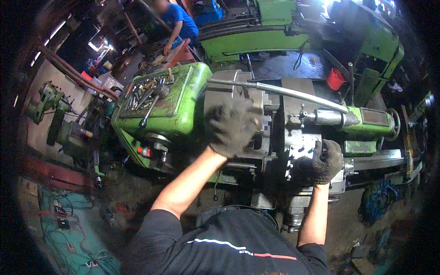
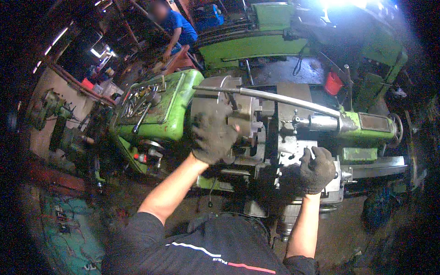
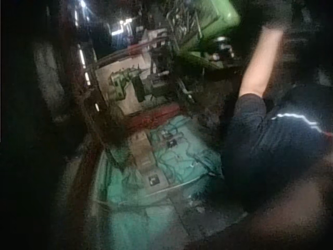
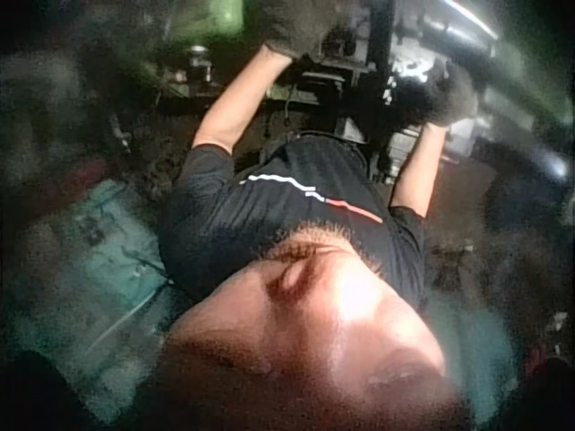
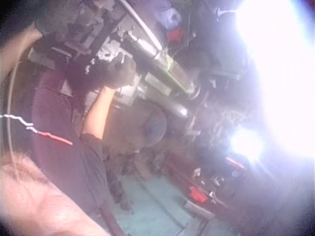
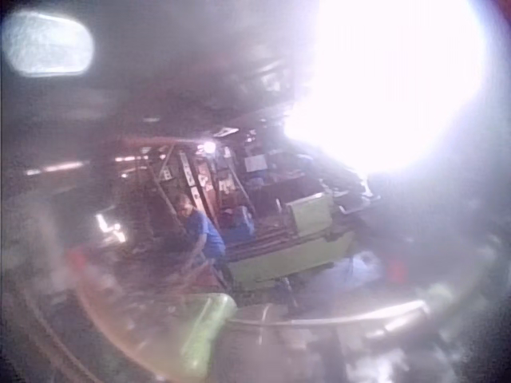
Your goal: The person operates a green metal lathe in a workshop. They adjust the chuck and controls, connect an air hose, and use a pneumatic tool to tighten the chuck jaws.
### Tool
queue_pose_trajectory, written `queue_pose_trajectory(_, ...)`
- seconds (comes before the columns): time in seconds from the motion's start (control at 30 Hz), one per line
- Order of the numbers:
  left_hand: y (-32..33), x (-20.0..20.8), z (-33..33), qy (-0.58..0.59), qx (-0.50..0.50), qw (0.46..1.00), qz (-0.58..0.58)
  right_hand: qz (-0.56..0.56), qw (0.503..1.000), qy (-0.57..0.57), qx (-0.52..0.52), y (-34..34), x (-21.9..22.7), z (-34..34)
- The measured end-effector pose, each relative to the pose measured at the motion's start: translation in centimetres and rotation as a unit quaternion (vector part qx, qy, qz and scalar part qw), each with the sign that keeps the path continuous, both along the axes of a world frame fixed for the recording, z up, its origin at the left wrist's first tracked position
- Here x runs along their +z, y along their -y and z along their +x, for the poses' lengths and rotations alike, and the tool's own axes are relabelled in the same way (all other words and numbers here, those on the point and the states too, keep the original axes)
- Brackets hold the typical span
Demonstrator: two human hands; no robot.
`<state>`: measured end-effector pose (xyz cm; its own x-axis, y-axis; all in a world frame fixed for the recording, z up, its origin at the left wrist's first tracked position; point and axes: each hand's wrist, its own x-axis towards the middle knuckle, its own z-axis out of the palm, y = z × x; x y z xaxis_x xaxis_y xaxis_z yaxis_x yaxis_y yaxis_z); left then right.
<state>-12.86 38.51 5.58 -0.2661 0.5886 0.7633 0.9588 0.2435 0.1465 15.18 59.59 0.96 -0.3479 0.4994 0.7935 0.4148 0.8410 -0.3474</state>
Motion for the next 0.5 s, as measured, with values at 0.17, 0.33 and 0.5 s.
queue_pose_trajectory(0.17,3.5,-2.1,9.2,0.142,-0.155,0.976,-0.05,-0.227,0.96,-0.078,0.144,2.2,0.7,1.0)
queue_pose_trajectory(0.33,5.0,-0.8,13.2,0.328,-0.196,0.922,-0.061,-0.522,0.763,-0.096,0.37,10.8,0.0,-2.2)
queue_pose_trajectory(0.5,7.5,-1.0,14.8,0.383,-0.09,0.918,-0.052,-0.52,0.755,-0.057,0.395,14.3,-0.3,-4.7)
